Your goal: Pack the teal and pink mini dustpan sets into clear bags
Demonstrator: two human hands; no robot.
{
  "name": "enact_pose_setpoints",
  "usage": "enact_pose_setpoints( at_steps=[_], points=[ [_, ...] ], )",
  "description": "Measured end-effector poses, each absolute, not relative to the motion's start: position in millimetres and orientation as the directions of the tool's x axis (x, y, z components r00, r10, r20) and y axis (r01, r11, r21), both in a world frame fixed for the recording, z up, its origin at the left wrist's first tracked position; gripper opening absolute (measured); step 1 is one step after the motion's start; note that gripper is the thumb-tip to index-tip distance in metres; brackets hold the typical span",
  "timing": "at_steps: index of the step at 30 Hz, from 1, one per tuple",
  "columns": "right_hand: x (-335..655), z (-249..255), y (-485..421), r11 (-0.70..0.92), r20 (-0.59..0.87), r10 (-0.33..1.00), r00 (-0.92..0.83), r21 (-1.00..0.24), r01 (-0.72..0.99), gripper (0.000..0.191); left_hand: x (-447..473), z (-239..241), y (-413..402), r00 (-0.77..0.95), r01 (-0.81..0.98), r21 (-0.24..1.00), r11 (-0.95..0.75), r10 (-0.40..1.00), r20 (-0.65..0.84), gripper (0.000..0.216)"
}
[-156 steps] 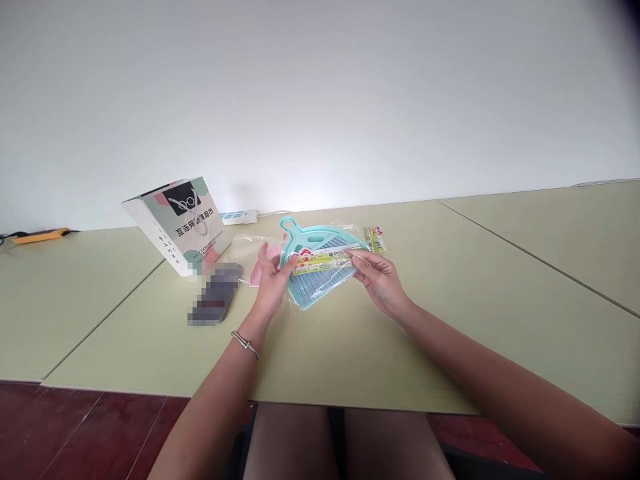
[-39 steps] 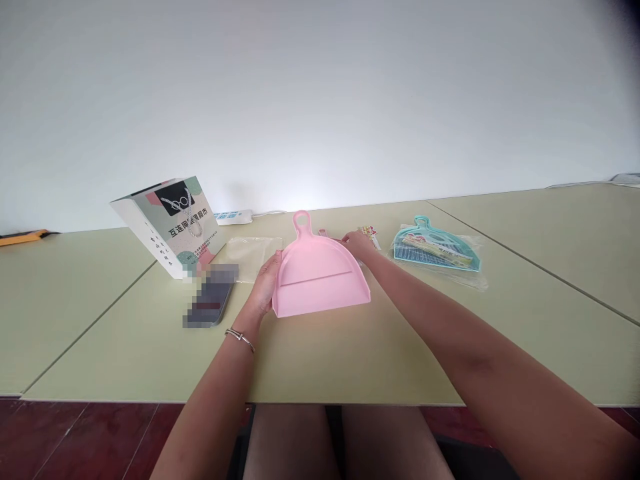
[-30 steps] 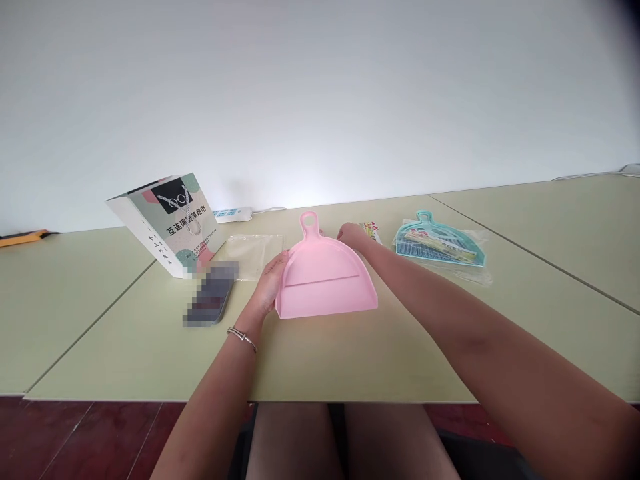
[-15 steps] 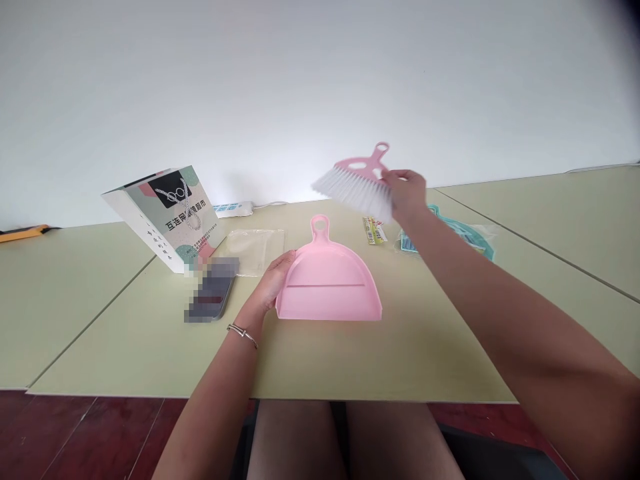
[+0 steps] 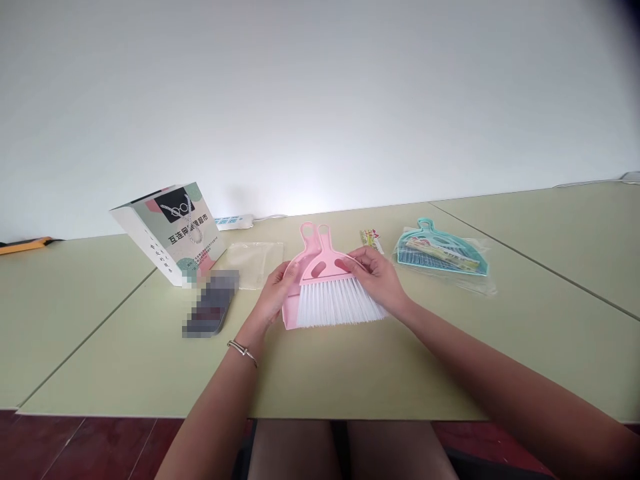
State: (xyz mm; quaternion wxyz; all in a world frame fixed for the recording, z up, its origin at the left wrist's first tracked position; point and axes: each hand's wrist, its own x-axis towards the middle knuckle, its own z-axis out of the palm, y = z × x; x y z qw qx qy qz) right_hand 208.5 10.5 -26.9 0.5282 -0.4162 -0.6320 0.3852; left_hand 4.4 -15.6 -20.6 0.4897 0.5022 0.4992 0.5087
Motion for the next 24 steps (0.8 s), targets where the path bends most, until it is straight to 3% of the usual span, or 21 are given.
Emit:
enact_pose_setpoints(
  at_steps=[5, 15, 21, 24],
  points=[
    [207, -33, 2, 0.463, 0.456, 0.884, -0.098, -0.832, 0.304, 0.022, 14, -19, -22, 0.129, 0.131, 0.991, 0.007, 0.991, -0.024, 0.056],
    [209, -37, 14, 0.501, 0.564, 0.825, -0.031, -0.704, 0.503, 0.023, 17, -26, -20, 0.180, 0.202, 0.979, -0.021, 0.983, -0.016, 0.056],
    [213, -38, 20, 0.402, 0.450, 0.893, -0.012, -0.783, 0.475, 0.024, 21, -30, -18, 0.175, 0.217, 0.976, -0.028, 0.985, -0.011, 0.056],
    [215, -38, 21, 0.206, 0.207, 0.978, -0.034, -0.924, 0.323, 0.043, 20, -30, -18, 0.189, 0.203, 0.979, -0.030, 0.982, -0.009, 0.057]
  ],
)
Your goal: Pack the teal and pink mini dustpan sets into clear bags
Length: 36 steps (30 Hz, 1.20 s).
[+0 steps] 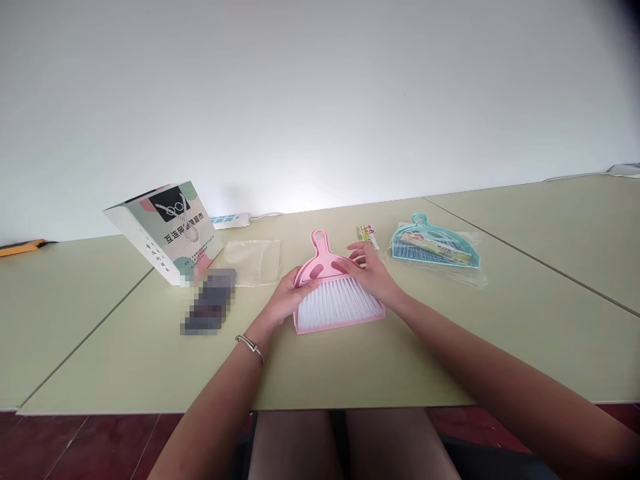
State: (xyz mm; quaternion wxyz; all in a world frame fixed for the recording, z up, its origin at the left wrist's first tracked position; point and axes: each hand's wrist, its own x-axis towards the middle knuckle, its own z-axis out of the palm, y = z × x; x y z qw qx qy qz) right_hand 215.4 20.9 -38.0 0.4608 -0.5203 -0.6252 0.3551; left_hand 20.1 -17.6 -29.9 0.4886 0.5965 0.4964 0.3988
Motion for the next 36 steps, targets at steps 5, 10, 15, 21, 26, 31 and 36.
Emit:
enact_pose_setpoints(
  at_steps=[5, 10, 15, 21, 26, 31, 36],
  points=[
    [214, -42, 23, 0.025, 0.010, 0.945, -0.327, -0.999, 0.042, 0.036, 13, -27, -18, 0.204, 0.228, 0.973, 0.035, 0.975, -0.083, 0.056],
    [206, -38, 13, 0.151, 0.090, 0.937, -0.338, -0.975, 0.160, 0.034, 5, -21, -19, 0.232, 0.389, 0.921, -0.025, 0.970, -0.072, 0.048],
    [194, -37, -3, 0.254, 0.121, 0.858, -0.499, -0.945, 0.208, 0.033, 4, -19, -20, 0.172, 0.513, 0.850, -0.119, 0.984, 0.034, 0.041],
    [192, -42, -4, 0.275, 0.141, 0.861, -0.489, -0.937, 0.214, 0.033, 8, -24, -19, 0.134, 0.524, 0.847, -0.091, 0.991, 0.023, 0.040],
    [192, -42, -5, 0.272, 0.161, 0.875, -0.456, -0.944, 0.189, 0.030, 8, -21, -18, 0.132, 0.486, 0.873, -0.030, 0.990, -0.040, 0.038],
    [191, -39, -8, 0.237, 0.117, 0.855, -0.505, -0.955, 0.180, 0.030, 9, -19, -21, 0.117, 0.361, 0.929, 0.079, 0.985, -0.130, 0.035],
    [191, -38, -6, 0.180, 0.077, 0.861, -0.502, -0.970, 0.162, 0.031, 12, -19, -23, 0.116, 0.334, 0.942, 0.039, 0.990, -0.083, 0.035]
  ],
)
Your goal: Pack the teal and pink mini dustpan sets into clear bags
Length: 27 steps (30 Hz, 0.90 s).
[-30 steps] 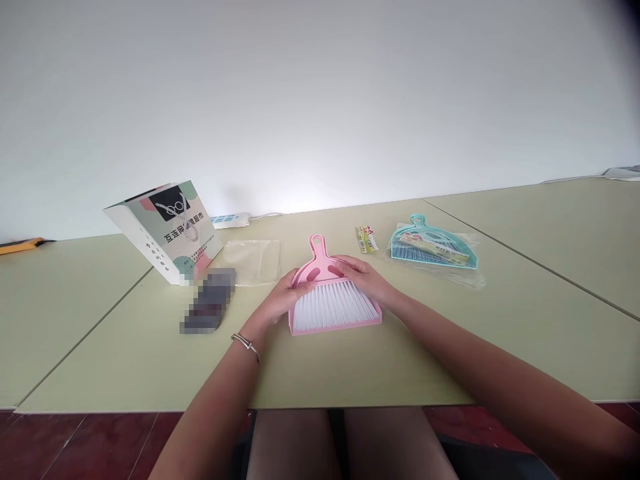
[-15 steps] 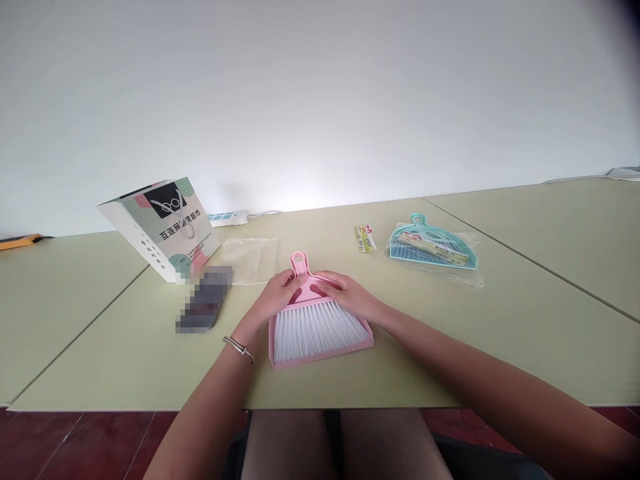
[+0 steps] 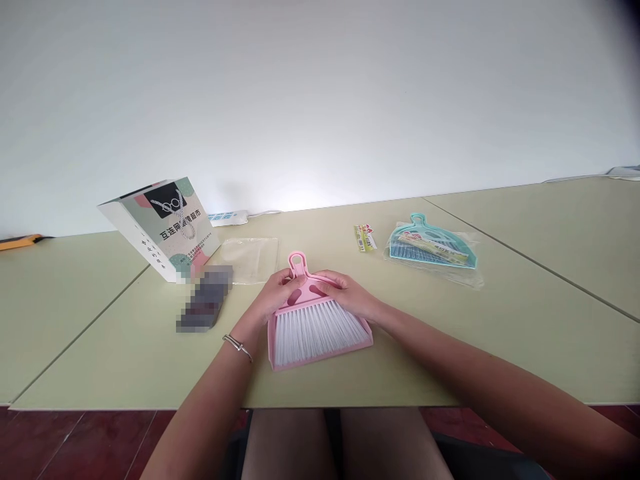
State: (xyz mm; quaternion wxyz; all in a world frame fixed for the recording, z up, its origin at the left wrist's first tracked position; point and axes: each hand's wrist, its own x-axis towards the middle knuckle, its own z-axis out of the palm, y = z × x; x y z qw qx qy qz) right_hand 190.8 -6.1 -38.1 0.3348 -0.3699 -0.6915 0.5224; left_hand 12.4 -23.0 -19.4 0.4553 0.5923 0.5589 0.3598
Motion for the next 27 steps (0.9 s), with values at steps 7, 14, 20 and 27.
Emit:
enact_pose_setpoints(
  at_steps=[7, 14, 20, 27],
  points=[
    [203, -34, 4, 0.059, 0.023, 0.905, -0.425, -0.996, 0.073, 0.032, -12, -24, -10, -0.201, 0.759, 0.650, -0.029, 0.940, 0.277, 0.041],
    [208, -35, 11, 0.044, 0.041, 0.934, -0.356, -0.999, 0.001, 0.029, -16, -36, -13, -0.054, 0.905, 0.425, 0.007, 0.994, 0.099, 0.030],
    [215, -37, 22, 0.009, 0.023, 0.955, -0.296, -0.999, -0.049, 0.031, 1, -25, -14, -0.053, 0.510, 0.852, -0.116, 0.985, 0.166, 0.039],
    [219, -39, 28, 0.151, 0.101, 0.928, -0.358, -0.982, 0.113, 0.038, 9, -25, -16, 0.257, 0.203, 0.978, 0.049, 0.961, -0.101, 0.052]
  ],
)
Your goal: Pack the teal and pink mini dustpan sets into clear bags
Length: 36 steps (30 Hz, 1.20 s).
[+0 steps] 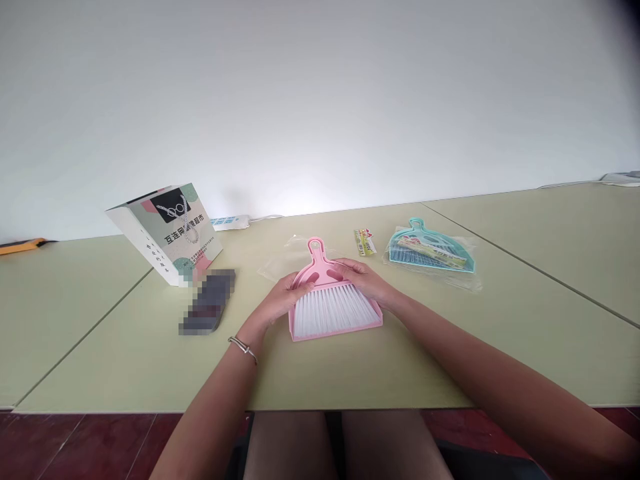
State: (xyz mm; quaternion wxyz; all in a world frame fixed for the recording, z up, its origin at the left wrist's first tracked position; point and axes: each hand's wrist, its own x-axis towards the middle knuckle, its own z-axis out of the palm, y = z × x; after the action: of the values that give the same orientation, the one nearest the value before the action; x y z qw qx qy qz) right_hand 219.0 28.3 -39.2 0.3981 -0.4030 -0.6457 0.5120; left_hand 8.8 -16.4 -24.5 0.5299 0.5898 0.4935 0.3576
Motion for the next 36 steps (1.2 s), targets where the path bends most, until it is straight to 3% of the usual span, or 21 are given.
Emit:
enact_pose_setpoints(
  at_steps=[2, 4, 7, 10, 14, 22, 25, 27, 28, 30, 33, 36],
  points=[
    [228, -38, 42, 0.205, 0.129, 0.954, -0.272, -0.940, 0.274, 0.045, 11, -25, -17, 0.232, 0.184, 0.981, 0.063, 0.967, -0.106, 0.055],
    [242, -37, 65, 0.203, 0.206, 0.977, -0.055, -0.819, 0.537, 0.050, 11, -26, -17, 0.153, 0.156, 0.983, 0.093, 0.981, -0.117, 0.055],
    [267, -36, 105, -0.013, 0.212, 0.964, 0.160, -0.562, 0.827, 0.054, 11, -27, -15, 0.068, 0.129, 0.987, 0.093, 0.992, -0.102, 0.053],
    [279, -36, 137, -0.194, 0.061, 0.969, 0.241, -0.421, 0.886, 0.071, 10, -28, -14, 0.070, 0.110, 0.990, 0.085, 0.993, -0.093, 0.050],
    [274, -34, 160, -0.222, -0.012, 0.968, 0.250, -0.508, 0.832, 0.071, 11, -30, -13, 0.102, 0.117, 0.990, 0.077, 0.991, -0.089, 0.048],
    [262, -28, 147, -0.019, 0.126, 0.981, 0.151, -0.704, 0.710, 0.044, 12, -33, -11, 0.088, 0.124, 0.990, 0.070, 0.993, -0.081, 0.046],
    [262, -18, 121, 0.096, 0.189, 0.978, 0.086, -0.778, 0.620, 0.041, 12, -33, -10, 0.077, 0.118, 0.990, 0.082, 0.993, -0.092, 0.047],
    [263, -10, 98, 0.208, 0.210, 0.976, -0.050, -0.853, 0.478, 0.040, 12, -34, -9, 0.061, 0.112, 0.988, 0.106, 0.992, -0.113, 0.048],
    [264, -6, 86, 0.240, 0.187, 0.966, -0.180, -0.907, 0.347, 0.041, 12, -35, -8, 0.047, 0.108, 0.987, 0.119, 0.991, -0.124, 0.048],
    [263, 0, 61, 0.144, 0.052, 0.870, -0.490, -0.978, 0.152, 0.043, 13, -37, -8, 0.012, 0.095, 0.985, 0.145, 0.989, -0.146, 0.049],
    [253, 5, 32, -0.034, -0.177, 0.587, -0.790, -0.980, 0.194, 0.043, 13, -36, -8, -0.018, 0.065, 0.987, 0.149, 0.989, -0.148, 0.050],
    [235, 2, 16, 0.074, -0.257, 0.451, -0.854, -0.943, 0.323, 0.038, 14, -33, -11, 0.031, 0.021, 0.995, 0.100, 0.994, -0.101, 0.051]
  ],
)
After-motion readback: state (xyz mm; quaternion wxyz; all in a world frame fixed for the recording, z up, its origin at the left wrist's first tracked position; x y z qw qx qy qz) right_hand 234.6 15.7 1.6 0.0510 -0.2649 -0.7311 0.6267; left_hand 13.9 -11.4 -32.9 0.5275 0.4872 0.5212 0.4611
